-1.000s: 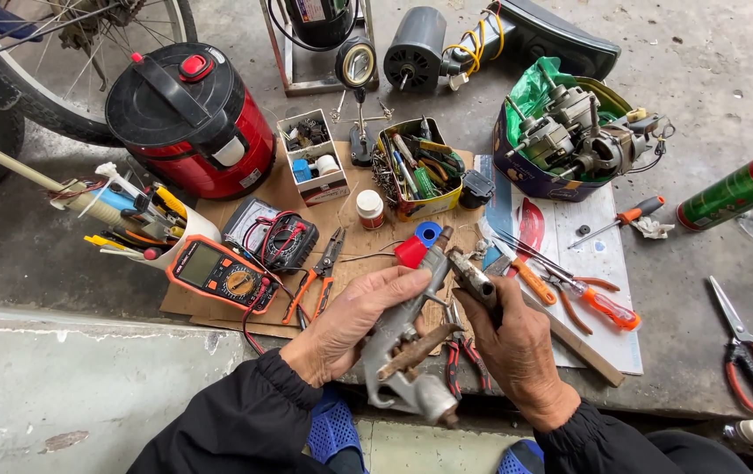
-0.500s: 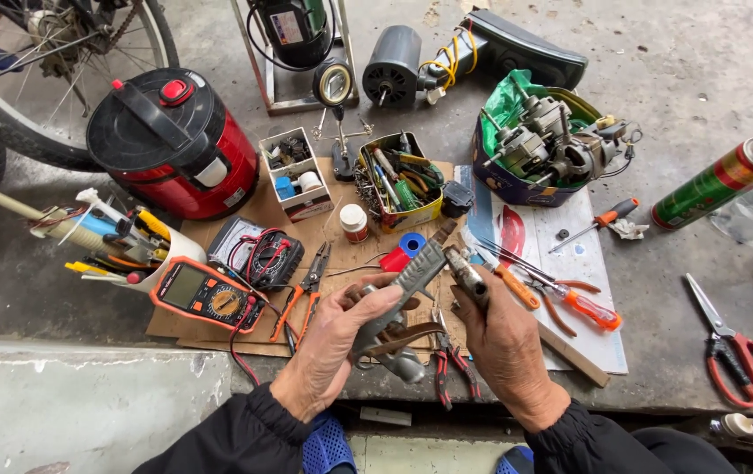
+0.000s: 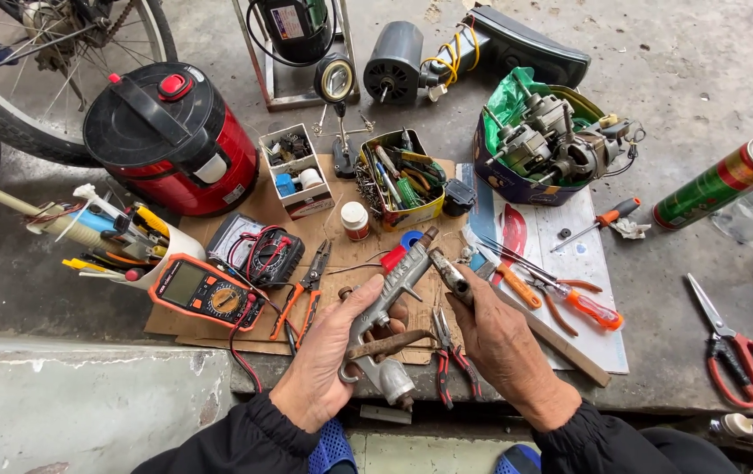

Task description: Repairing a spray gun handle by disassembling and inspecting internal components using pliers

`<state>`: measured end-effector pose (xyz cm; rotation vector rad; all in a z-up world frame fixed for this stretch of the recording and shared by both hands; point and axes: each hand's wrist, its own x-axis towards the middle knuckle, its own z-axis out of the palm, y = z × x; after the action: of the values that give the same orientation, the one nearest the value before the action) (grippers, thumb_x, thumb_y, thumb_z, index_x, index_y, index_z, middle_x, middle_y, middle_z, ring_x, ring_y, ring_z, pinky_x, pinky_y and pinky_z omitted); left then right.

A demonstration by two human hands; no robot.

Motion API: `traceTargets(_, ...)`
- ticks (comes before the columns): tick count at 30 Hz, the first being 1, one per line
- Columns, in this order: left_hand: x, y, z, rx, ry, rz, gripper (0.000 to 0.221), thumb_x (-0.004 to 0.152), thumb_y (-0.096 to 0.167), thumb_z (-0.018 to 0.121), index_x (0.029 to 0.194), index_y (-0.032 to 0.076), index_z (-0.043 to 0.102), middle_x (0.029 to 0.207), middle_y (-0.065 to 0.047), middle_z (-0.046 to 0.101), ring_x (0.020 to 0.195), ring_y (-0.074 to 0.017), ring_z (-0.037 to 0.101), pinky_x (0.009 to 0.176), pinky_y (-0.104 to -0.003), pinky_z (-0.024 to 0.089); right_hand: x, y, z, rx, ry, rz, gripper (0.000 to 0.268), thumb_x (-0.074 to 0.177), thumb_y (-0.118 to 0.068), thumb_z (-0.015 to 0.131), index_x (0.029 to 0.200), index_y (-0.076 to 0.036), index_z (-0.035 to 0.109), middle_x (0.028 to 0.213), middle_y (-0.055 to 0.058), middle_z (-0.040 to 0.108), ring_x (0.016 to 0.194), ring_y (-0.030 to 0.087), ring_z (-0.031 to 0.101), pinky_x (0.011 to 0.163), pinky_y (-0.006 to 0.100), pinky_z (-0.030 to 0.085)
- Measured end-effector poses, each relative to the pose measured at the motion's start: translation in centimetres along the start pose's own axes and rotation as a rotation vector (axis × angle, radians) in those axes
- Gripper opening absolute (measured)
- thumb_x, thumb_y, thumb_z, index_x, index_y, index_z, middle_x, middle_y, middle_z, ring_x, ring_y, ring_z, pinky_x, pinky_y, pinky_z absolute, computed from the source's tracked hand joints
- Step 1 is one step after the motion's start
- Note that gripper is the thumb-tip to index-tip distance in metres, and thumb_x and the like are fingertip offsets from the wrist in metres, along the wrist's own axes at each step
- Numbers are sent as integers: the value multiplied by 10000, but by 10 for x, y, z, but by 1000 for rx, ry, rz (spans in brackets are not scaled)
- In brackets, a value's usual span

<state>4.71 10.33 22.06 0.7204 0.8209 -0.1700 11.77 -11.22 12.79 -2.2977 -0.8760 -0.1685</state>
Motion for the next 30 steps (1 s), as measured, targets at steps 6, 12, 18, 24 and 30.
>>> traceTargets(6,5,13,-16,121,-38,253,374,1016,314,732,1117,-42,786,978,-186,807,736,-328,775,512,-479,617,3,1,-4,219,-302,132,669,1098,-146,560,1712,-128,295,1572,284,618,1174,473,740,941,384,570)
traceTargets(12,-7,36,-8,217,-16,237,357,1004,308,737,1170,3,818,958,-187,829,826,-275,760,957,-427,613,10,45,38,-28,-411,254,536,1151,-229,442,1668,-112,362,1553,267,580,1087,413,766,882,557,691)
traceTargets(18,-22,38,-1,337,-66,171,280,1000,337,757,1053,62,760,801,-207,796,714,-259,738,830,-396,631,14,84,42,-17,-351,424,404,1094,-324,592,1471,-218,690,1342,153,761,1148,295,774,1033,484,639)
traceTargets(24,-37,41,15,418,-40,91,361,949,327,746,1162,43,682,1081,-223,771,835,-303,744,839,-451,666,56,-44,-76,942,-63,737,389,1040,-281,682,1245,20,817,1040,149,810,903,207,720,925,331,605)
traceTargets(30,-18,22,15,415,-65,104,359,933,268,793,1165,19,678,934,-262,774,760,-322,757,731,-426,657,41,-34,-66,1097,-57,699,201,1021,-126,766,1122,39,821,903,136,788,766,193,702,765,312,592)
